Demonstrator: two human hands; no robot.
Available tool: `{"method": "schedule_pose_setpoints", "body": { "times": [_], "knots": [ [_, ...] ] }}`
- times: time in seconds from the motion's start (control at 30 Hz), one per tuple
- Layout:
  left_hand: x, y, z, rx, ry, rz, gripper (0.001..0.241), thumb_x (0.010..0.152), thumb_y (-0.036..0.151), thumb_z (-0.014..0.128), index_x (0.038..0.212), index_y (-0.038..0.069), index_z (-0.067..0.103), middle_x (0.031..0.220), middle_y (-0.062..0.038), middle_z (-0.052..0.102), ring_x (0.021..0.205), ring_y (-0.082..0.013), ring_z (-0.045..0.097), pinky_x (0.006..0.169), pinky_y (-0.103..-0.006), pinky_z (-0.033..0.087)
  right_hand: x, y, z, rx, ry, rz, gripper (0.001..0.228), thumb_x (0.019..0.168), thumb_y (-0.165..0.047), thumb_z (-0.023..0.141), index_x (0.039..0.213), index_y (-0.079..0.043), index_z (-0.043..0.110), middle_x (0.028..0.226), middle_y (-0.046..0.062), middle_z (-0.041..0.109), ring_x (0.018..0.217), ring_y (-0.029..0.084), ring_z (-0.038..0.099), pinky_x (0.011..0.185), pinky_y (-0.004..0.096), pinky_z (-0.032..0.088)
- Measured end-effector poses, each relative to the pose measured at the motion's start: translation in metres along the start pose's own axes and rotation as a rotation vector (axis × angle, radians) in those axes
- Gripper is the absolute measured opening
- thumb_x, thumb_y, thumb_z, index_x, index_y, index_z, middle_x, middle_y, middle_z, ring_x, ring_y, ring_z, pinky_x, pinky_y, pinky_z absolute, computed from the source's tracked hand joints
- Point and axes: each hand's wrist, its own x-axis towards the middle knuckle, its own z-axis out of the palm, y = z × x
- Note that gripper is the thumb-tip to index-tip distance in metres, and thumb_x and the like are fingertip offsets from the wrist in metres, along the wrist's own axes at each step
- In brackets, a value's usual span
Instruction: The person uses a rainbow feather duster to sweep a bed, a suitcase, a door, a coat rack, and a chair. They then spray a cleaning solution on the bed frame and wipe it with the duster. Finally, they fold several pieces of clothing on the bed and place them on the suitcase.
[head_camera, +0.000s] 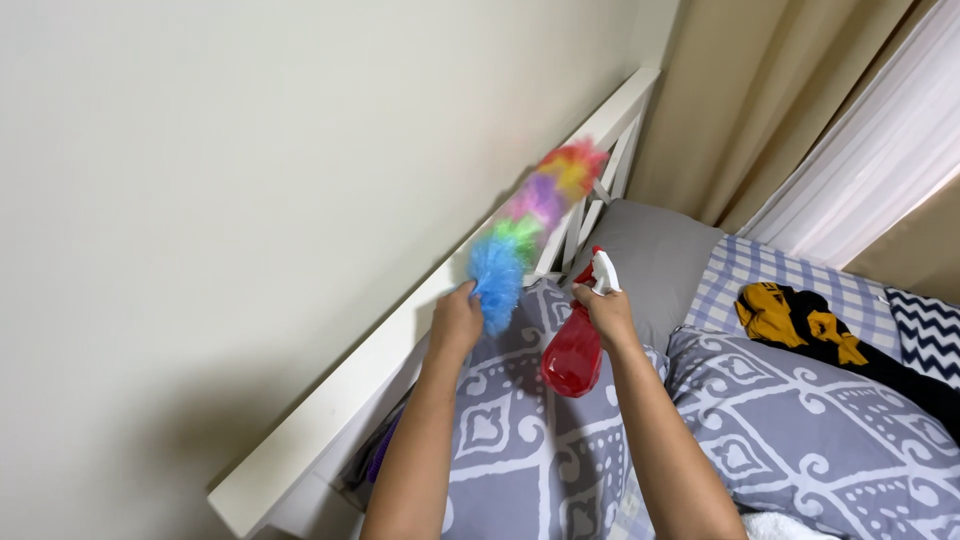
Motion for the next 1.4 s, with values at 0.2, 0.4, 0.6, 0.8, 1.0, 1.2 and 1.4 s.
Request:
{"method": "schedule_pose_setpoints", "body": {
  "times": [0.2, 0.4, 0.6, 0.8, 1.0, 1.2, 1.4],
  "knots": [
    [-0.084, -0.003, -0.081, 0.067, -0.061, -0.201, 0.032, 0.097, 0.016, 0.058, 0.125, 0.006, 0.07, 0.109, -0.029, 0.07, 0.105, -0.0462, 0.067, 0.093, -0.0508, 0.052, -0.08, -0.006, 0.03, -0.111, -0.083, -0.029, 0.026, 0.087, -0.012, 0.074, 0.109, 0.001, 0.069, 0.086, 0.007, 0.07, 0.074, 0.016, 0.068, 0.067, 0.033, 0.055],
    [-0.174, -0.021, -0.161, -0.075, -0.021, -0.312, 0.037, 0.098, 0.018, 0.055, 0.132, 0.006, 0.064, 0.112, -0.025, 0.071, 0.104, -0.0422, 0.07, 0.09, -0.047, 0.054, -0.176, -0.007, 0.062, -0.076, -0.177, -0.048, 0.033, 0.086, -0.012, 0.074, 0.116, 0.0, 0.068, 0.088, 0.006, 0.07, 0.073, 0.016, 0.067, 0.067, 0.033, 0.054],
    [-0.274, -0.067, -0.242, -0.003, 0.05, -0.198, 0.034, 0.097, 0.019, 0.06, 0.127, 0.003, 0.068, 0.11, -0.025, 0.072, 0.102, -0.0413, 0.072, 0.089, -0.0444, 0.056, -0.278, -0.002, 0.086, -0.157, -0.183, -0.061, 0.035, 0.089, -0.013, 0.075, 0.12, 0.0, 0.065, 0.088, 0.006, 0.068, 0.076, 0.015, 0.067, 0.068, 0.033, 0.054],
    [-0.371, -0.07, -0.311, -0.034, 0.015, -0.233, 0.035, 0.094, 0.016, 0.059, 0.125, 0.002, 0.068, 0.106, -0.025, 0.073, 0.098, -0.0416, 0.071, 0.085, -0.044, 0.055, -0.396, -0.02, 0.106, -0.156, -0.198, -0.08, 0.039, 0.086, -0.014, 0.074, 0.122, -0.002, 0.064, 0.096, 0.0, 0.07, 0.077, 0.013, 0.066, 0.071, 0.031, 0.054],
    [-0.444, -0.07, -0.333, 0.029, 0.081, -0.19, 0.032, 0.099, 0.017, 0.059, 0.124, -0.001, 0.069, 0.106, -0.028, 0.072, 0.1, -0.0439, 0.07, 0.087, -0.0457, 0.054, -0.465, 0.018, 0.085, -0.197, -0.131, 0.045, 0.041, 0.085, -0.018, 0.077, 0.12, -0.003, 0.065, 0.088, 0.005, 0.07, 0.077, 0.013, 0.069, 0.069, 0.032, 0.056],
    [-0.502, -0.069, -0.299, -0.044, -0.038, -0.204, 0.034, 0.096, 0.019, 0.063, 0.125, 0.001, 0.069, 0.104, -0.028, 0.072, 0.099, -0.0406, 0.071, 0.085, -0.044, 0.055, -0.507, 0.05, 0.021, -0.298, -0.022, 0.079, 0.033, 0.089, -0.019, 0.08, 0.107, 0.006, 0.069, 0.084, 0.008, 0.072, 0.072, 0.015, 0.067, 0.067, 0.033, 0.054],
    [-0.563, -0.015, -0.227, -0.151, -0.303, -0.298, 0.038, 0.094, 0.019, 0.063, 0.13, 0.007, 0.066, 0.095, -0.029, 0.071, 0.08, -0.0419, 0.074, 0.08, -0.0429, 0.057, -0.572, 0.046, -0.066, -0.144, 0.041, -0.047, 0.042, 0.084, -0.016, 0.08, 0.119, -0.001, 0.064, 0.087, 0.007, 0.069, 0.075, 0.015, 0.069, 0.067, 0.032, 0.053]
  ]
}}
